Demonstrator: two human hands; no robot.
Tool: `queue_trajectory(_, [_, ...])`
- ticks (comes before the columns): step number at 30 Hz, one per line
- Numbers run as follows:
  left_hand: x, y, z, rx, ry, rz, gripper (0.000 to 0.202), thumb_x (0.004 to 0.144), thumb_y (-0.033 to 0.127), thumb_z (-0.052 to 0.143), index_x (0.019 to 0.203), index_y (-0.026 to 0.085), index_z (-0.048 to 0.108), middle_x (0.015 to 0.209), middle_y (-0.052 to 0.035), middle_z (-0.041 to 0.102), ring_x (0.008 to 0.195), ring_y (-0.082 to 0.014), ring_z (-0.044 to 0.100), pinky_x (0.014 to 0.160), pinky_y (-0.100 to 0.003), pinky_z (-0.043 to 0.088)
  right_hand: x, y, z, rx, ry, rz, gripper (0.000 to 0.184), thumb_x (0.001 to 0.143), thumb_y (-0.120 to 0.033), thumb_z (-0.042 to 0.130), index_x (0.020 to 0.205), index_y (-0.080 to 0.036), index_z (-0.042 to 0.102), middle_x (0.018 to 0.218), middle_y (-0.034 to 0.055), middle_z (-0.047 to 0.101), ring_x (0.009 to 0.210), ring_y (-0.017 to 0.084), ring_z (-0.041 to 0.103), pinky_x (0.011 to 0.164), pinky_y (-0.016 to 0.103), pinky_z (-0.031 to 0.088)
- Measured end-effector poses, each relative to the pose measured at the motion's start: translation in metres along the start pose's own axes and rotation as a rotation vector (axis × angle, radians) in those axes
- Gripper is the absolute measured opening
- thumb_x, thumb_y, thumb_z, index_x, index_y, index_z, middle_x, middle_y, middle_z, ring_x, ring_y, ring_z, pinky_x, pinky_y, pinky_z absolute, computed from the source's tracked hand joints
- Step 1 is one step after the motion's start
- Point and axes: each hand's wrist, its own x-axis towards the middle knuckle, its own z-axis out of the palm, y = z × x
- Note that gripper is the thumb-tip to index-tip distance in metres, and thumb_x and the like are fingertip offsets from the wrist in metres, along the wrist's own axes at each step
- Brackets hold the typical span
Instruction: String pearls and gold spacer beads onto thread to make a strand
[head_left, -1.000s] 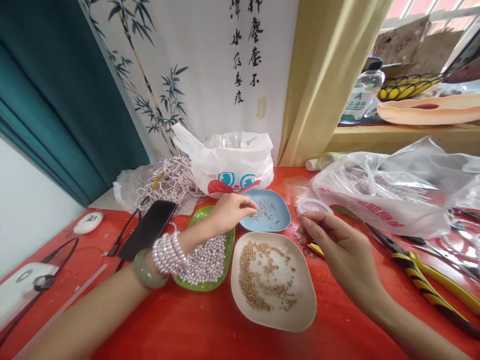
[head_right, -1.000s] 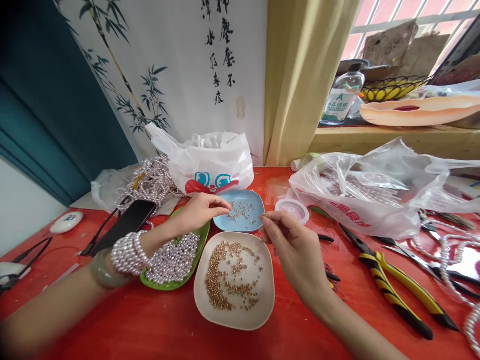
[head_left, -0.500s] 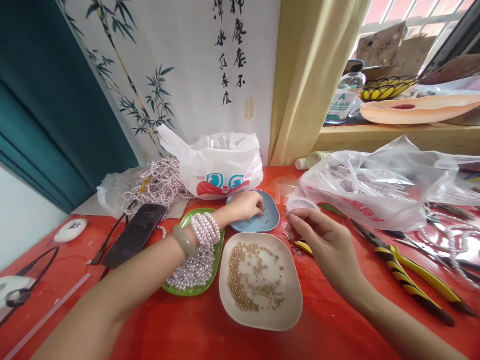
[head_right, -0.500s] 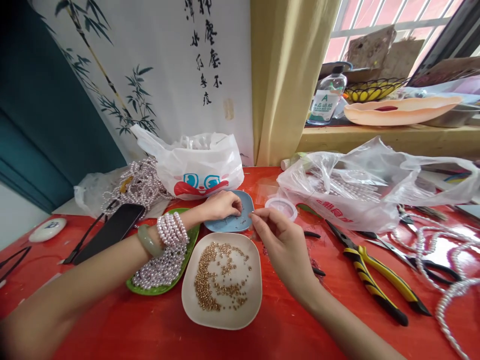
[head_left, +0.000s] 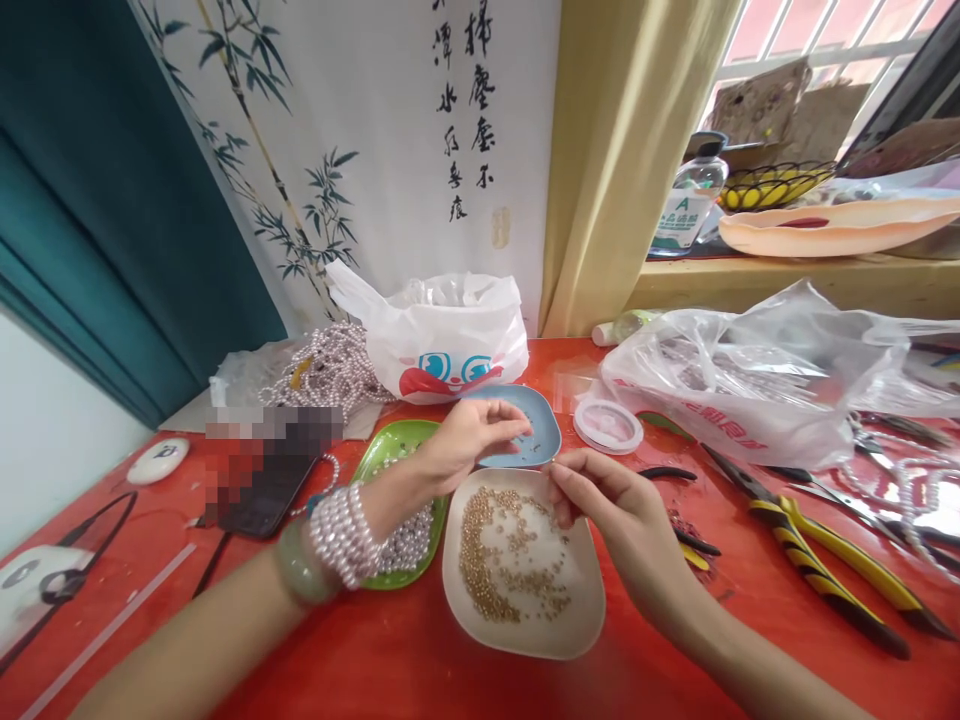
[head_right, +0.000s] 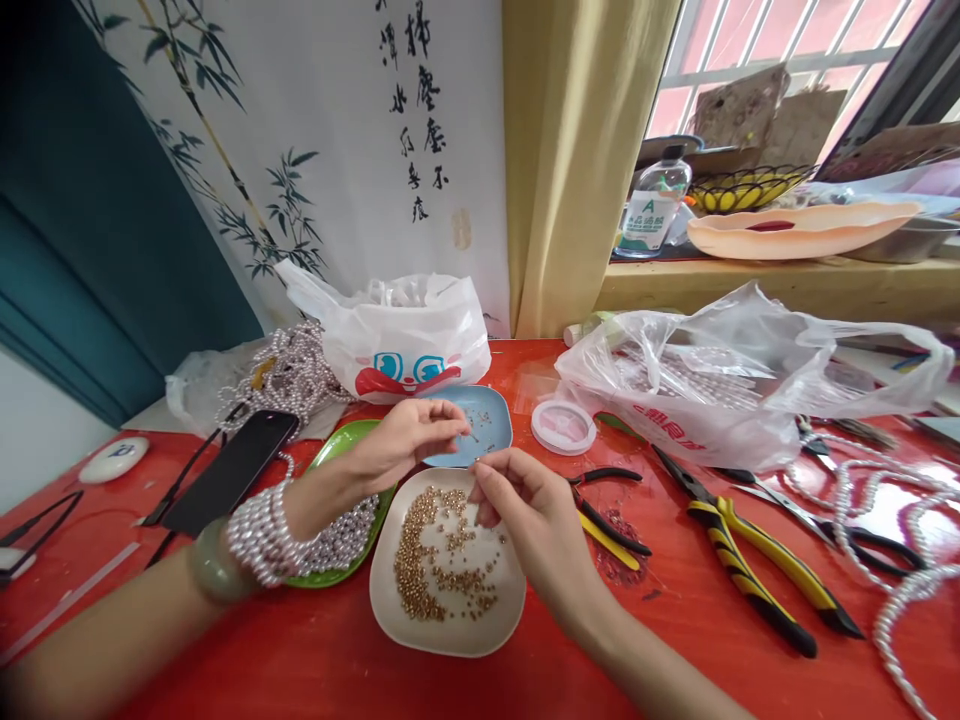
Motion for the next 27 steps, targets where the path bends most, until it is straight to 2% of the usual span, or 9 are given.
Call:
queue_trajectory(1, [-0.01,0.001,0.001,-0.185,-0.005,-0.062,0.012,0.068,0.018,0.063,0.073,0.011,0.054,0.073,-0.0009,0.056,0.062,-0.007,0.053,0.063,-0.02,0.044,-0.002,0.001,0.003,0.021,-0.021,0.018,0.023,0.078,-0.032,0.05,0.061,-0.017,0.05,0.053,-0.0028,0.049,0.049,0.009,0.046,0.05,0.022,0.039])
queue_trajectory(3, [-0.026,0.0,0.003,-0.395,0.019,-0.113,0.016,0.063,0.014,0.068,0.074,0.011,0.056,0.07,0.0008,0.055,0.06,-0.0055,0.052,0.061,-0.018,0.043,-0.007,0.002,0.007,0.056,-0.058,0.048,0.023,0.077,-0.032,0.05,0.06,-0.017,0.049,0.052,-0.0029,0.049,0.047,0.008,0.045,0.048,0.022,0.038])
queue_trajectory(7, [-0.035,-0.006,0.007,-0.537,0.011,-0.115,0.016,0.062,0.013,0.07,0.073,0.01,0.059,0.071,-0.0003,0.055,0.062,-0.0063,0.053,0.06,-0.017,0.043,-0.012,0.005,0.011,0.096,-0.076,0.064,0.021,0.077,-0.03,0.051,0.061,-0.016,0.049,0.051,-0.0033,0.05,0.045,0.008,0.045,0.047,0.021,0.037])
queue_trajectory(15, [-0.033,-0.014,0.006,-0.566,-0.048,-0.088,0.009,0.068,0.014,0.067,0.072,0.011,0.06,0.074,-0.0001,0.054,0.063,-0.0047,0.052,0.063,-0.016,0.044,-0.014,0.011,0.011,0.141,-0.072,0.038,0.018,0.077,-0.026,0.05,0.062,-0.016,0.048,0.053,-0.0037,0.051,0.045,0.007,0.045,0.048,0.02,0.036])
queue_trajectory(27, [-0.034,-0.015,0.006,-0.531,-0.007,-0.104,0.012,0.063,0.015,0.07,0.071,0.012,0.062,0.074,0.0001,0.057,0.064,-0.0058,0.052,0.067,-0.019,0.044,-0.012,0.012,0.012,0.107,-0.071,0.069,0.018,0.075,-0.026,0.048,0.06,-0.017,0.047,0.052,-0.003,0.051,0.045,0.008,0.046,0.048,0.021,0.036])
